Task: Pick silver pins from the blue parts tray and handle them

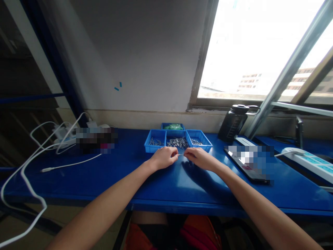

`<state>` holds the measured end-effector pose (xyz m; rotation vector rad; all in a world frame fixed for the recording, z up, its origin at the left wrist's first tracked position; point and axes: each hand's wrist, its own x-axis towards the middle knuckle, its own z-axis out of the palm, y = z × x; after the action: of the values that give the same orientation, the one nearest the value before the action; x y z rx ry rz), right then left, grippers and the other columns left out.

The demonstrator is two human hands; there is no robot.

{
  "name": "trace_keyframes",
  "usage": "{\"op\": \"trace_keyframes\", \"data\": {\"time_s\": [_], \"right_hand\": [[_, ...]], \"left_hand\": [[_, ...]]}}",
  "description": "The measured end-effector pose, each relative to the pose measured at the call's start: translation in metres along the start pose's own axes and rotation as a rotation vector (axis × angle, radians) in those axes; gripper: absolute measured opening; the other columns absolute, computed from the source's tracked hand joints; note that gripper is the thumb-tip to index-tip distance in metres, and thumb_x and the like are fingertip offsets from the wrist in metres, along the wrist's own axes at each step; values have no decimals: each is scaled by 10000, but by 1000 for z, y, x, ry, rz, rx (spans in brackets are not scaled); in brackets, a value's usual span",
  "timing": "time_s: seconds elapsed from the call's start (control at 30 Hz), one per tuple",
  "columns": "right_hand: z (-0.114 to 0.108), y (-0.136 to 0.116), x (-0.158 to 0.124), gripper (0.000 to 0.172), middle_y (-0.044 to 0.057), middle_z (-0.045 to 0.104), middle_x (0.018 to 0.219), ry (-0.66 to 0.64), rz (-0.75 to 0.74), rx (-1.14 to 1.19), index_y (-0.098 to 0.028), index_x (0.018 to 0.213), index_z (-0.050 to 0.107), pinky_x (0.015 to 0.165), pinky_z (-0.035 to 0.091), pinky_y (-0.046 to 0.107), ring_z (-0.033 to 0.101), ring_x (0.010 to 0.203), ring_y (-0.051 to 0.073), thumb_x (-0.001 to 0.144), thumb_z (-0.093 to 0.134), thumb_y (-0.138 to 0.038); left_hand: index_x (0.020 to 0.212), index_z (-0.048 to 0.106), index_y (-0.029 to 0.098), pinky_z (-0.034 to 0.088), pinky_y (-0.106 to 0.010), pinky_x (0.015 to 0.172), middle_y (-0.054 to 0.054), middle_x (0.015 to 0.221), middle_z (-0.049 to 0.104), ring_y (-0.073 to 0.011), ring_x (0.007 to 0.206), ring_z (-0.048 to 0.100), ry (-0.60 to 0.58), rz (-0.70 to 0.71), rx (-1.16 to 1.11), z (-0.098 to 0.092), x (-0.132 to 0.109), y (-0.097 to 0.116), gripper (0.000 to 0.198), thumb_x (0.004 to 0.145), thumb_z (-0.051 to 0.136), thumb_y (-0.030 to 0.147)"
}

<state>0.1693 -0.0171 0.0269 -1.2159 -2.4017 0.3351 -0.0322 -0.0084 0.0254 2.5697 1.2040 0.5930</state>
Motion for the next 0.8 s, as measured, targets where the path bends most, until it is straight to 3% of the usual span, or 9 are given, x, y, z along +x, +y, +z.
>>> {"op": "trace_keyframes", "data": {"time_s": [0.4,0.8], "right_hand": [[1,-1,0,131,-6,576,618,-24,40,34,-177,782,596,532,360,208,502,561,105,796,487,-248],[-2,-5,0,265,20,615,666,-34,57,45,-173,826,591,564,381,221,531,581,114,879,341,-244]], "left_hand": [[871,568,205,396,-228,601,-5,805,625,-156,743,575,-22,-4,-2,-2,0,1,148,800,478,300],[868,561,187,388,-242,602,-48,818,632,-182,752,586,-12,-49,19,-1,-1,2,359,902,273,398]]}}
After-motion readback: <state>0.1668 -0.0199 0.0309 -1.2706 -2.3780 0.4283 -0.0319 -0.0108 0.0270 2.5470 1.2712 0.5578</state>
